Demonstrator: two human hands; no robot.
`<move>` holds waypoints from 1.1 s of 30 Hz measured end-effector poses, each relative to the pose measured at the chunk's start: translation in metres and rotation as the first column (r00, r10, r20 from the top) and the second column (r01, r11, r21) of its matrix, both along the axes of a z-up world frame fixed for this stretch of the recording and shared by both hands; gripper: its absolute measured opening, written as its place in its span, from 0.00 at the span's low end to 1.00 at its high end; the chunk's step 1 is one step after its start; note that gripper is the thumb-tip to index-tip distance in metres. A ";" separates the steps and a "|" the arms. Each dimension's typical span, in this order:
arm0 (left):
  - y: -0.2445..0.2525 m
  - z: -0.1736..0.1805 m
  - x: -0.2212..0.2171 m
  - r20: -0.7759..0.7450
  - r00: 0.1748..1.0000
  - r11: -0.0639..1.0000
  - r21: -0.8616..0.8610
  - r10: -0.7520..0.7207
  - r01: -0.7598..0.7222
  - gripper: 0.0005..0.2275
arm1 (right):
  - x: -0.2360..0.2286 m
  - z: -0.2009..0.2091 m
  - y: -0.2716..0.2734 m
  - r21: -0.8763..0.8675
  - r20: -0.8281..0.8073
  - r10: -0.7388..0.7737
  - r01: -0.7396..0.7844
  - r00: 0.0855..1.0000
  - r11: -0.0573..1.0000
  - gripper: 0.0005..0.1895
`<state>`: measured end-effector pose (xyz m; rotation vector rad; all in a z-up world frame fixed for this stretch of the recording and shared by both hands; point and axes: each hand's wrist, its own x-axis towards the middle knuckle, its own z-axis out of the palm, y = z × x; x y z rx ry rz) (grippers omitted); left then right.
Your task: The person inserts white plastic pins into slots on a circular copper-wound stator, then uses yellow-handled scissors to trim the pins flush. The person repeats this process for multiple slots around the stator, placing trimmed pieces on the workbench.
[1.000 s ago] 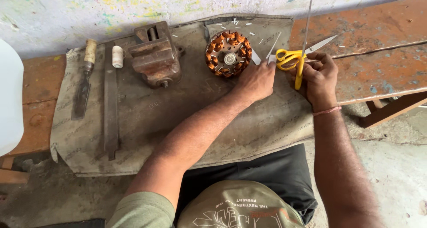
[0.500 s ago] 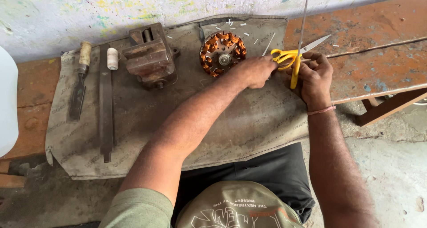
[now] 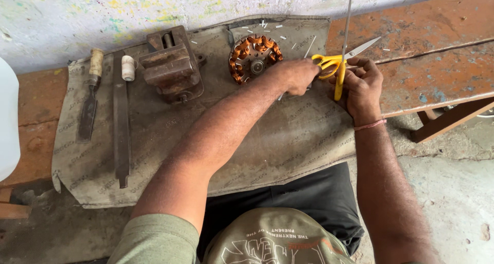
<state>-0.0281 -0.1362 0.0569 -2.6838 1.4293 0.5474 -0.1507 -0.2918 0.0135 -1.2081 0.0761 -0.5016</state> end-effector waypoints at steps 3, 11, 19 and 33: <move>-0.002 -0.001 0.010 0.020 1.000 0.999 -0.039 0.008 -0.008 0.21 | -0.001 0.001 0.002 -0.001 -0.038 -0.018 0.018 0.999 1.000 0.18; -0.021 -0.014 0.020 0.055 0.995 0.995 -0.055 0.089 -0.086 0.14 | -0.003 0.001 0.001 -0.029 -0.022 -0.014 0.013 1.000 0.999 0.18; -0.027 -0.009 0.019 0.054 0.991 0.990 -0.074 0.125 -0.121 0.12 | -0.006 0.006 0.005 -0.032 -0.010 -0.019 0.019 1.000 0.999 0.18; 0.035 0.060 0.119 -0.011 0.898 0.058 -0.998 0.439 -0.040 0.12 | -0.016 0.008 0.007 0.052 0.320 0.340 -0.375 0.884 0.925 0.41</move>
